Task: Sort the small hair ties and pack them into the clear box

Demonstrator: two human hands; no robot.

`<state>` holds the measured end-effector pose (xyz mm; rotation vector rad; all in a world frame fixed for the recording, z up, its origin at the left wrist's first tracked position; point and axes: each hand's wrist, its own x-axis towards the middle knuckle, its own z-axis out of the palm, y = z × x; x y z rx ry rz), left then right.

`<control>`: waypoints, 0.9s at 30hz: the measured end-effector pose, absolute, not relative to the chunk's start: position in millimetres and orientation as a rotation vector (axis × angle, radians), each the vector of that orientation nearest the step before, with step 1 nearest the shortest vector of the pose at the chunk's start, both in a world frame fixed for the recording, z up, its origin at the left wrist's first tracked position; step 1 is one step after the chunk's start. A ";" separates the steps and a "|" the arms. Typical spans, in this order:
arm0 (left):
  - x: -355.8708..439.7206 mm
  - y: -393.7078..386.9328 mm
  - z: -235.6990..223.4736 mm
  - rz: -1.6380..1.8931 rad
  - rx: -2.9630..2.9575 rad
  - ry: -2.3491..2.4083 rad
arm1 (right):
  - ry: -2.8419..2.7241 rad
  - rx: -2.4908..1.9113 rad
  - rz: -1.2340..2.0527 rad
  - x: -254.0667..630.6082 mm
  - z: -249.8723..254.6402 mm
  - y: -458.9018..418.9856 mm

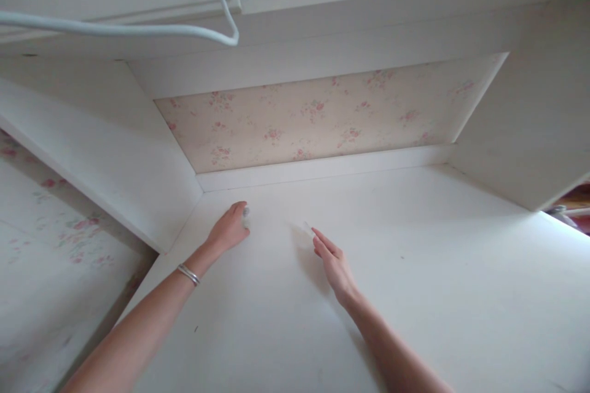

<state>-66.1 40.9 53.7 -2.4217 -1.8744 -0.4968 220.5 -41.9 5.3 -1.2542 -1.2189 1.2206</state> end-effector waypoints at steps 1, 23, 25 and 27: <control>-68.7 44.5 54.3 -0.451 -2.438 -1.845 | -1.210 -1.253 1.222 220.8 5.2 -41.4; 19.0 -32.7 47.2 -2.001 -2.659 -2.135 | -1.300 -1.077 1.011 209.5 8.4 -52.8; 37.7 -48.1 40.5 -2.196 -2.666 -2.163 | -1.334 -1.062 0.968 206.4 8.5 -54.9; 50.7 -57.5 35.0 -2.325 -2.671 -2.167 | -1.381 -1.068 0.935 204.3 8.3 -56.4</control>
